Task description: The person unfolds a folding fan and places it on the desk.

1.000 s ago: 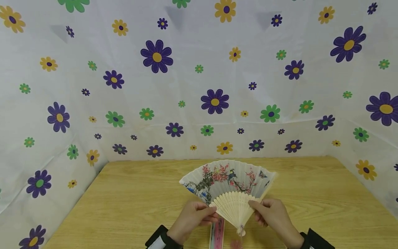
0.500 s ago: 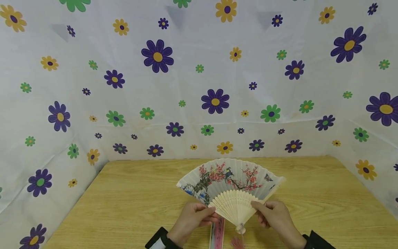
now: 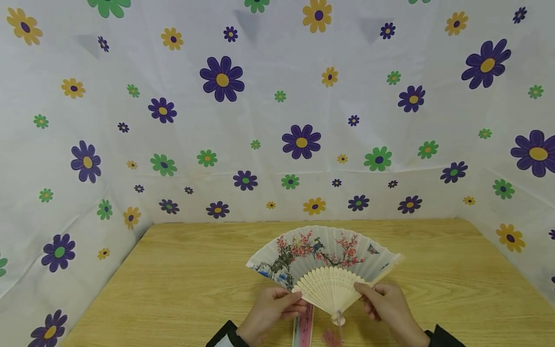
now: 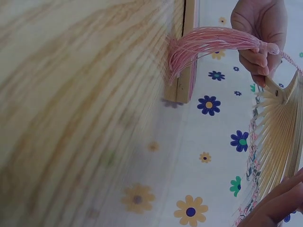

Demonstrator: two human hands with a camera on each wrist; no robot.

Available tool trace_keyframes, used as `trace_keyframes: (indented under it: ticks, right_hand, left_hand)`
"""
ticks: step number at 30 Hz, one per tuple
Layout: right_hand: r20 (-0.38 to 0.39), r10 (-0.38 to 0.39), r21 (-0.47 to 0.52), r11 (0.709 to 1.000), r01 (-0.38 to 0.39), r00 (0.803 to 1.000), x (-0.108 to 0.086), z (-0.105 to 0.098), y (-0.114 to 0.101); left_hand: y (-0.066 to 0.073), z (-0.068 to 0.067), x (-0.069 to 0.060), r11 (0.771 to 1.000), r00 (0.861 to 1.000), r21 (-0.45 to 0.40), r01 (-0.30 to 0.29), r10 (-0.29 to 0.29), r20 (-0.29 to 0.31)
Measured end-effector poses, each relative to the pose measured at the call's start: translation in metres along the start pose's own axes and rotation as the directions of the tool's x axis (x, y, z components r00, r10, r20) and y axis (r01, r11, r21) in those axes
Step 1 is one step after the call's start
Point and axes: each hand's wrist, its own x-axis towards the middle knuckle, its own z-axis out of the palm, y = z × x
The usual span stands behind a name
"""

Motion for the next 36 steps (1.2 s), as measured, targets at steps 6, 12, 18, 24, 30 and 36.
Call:
trace_keyframes:
  ticks: [6,12,18,24,30,36]
  right_hand:
    - [0.001,-0.003,0.019,1.000,0.003,1.000,-0.002,0.000,0.001]
    - [-0.022,0.038,0.063,0.997,-0.036,0.999,-0.003,0.004,0.004]
    - [-0.046,0.048,0.095,0.995,-0.043,0.998,-0.004,0.005,0.006]
    - [-0.031,0.053,0.104,0.993,-0.050,0.998,-0.005,0.005,0.008]
    - [0.004,0.096,0.106,0.990,-0.096,0.995,-0.008,0.003,0.011]
    - [0.011,0.114,0.135,0.984,-0.114,0.993,-0.010,0.003,0.013]
  left_hand:
    - [-0.003,-0.001,0.000,1.000,1.000,-0.030,0.000,0.001,0.013]
    - [-0.008,-0.003,-0.001,0.996,0.999,-0.086,0.009,-0.006,0.037]
    - [-0.010,-0.003,-0.001,0.995,0.999,-0.103,0.009,-0.006,0.032]
    - [-0.011,-0.004,-0.003,0.994,0.999,-0.105,0.014,-0.009,0.040]
    - [-0.014,-0.005,-0.006,0.992,0.999,-0.123,0.024,-0.018,0.050]
    - [-0.016,-0.006,-0.008,0.988,0.999,-0.151,0.023,-0.015,0.052]
